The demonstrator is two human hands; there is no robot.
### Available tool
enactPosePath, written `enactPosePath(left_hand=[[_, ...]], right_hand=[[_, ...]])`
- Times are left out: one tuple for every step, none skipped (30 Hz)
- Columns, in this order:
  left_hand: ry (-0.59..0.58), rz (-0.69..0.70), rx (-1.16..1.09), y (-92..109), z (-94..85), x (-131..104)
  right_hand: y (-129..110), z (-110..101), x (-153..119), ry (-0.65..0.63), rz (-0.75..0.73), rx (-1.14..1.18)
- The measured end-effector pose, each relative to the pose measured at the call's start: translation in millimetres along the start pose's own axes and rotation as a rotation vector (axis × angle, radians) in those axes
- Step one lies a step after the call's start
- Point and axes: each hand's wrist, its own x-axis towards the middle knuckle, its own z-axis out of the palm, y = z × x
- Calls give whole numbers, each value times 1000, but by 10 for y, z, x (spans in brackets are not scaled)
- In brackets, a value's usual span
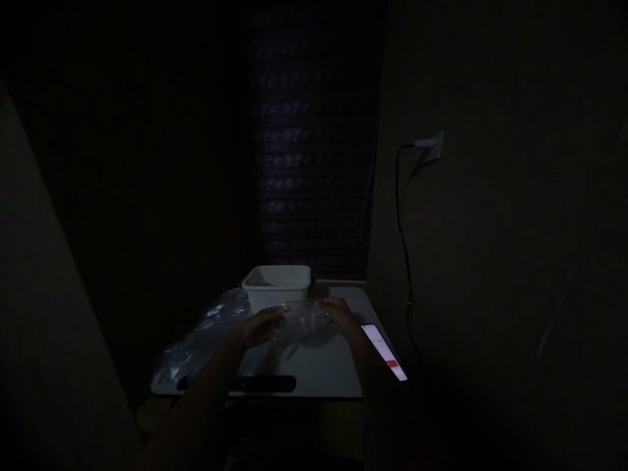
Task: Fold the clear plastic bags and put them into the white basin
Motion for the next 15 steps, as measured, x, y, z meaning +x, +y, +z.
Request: enactPosePath(left_hand=[[-54, -50, 20, -10, -8, -3], [-123, -106, 28, -21, -17, 0], [-181, -154, 29, -31, -27, 10], [-197, -176, 34, -40, -36, 23], [-198, -184, 37, -46, -43, 37], [-193, -180, 31, -49, -47, 52], [-190, -167, 16, -50, -48, 65], [-192, -153, -6, -48, -46, 76], [-196, -136, -36, -44, -42, 87], [-198, -117, -72, -40, -37, 97], [-196, -96, -112, -36, -32, 106], [-185, -76, -148, -33, -26, 115], [-163, -53, -179, -30, -22, 124], [-132, -27, -206, -28, -18, 131], [-99, -1, -225, -26, -16, 136]], right_hand=[[-9, -1, -7, 1, 5, 5], [-17, -1, -13, 2, 3, 7], [-23, -2, -18, 6, 1, 7], [-27, -3, -20, 12, 1, 7], [-28, -4, -21, 22, 4, 8], [-26, -7, -19, 34, 7, 9], [-22, -11, -15, 47, 6, 4], [-18, -15, -10, 58, -1, -6], [-13, -21, -5, 65, -11, -21], [-8, -27, -1, 70, -20, -36], [-5, -34, 2, 70, -29, -49], [-3, -40, 3, 68, -35, -58], [-3, -47, 2, 67, -38, -65], [-5, -53, -1, 62, -39, -69], [-9, -59, -8, 46, -40, -69]])
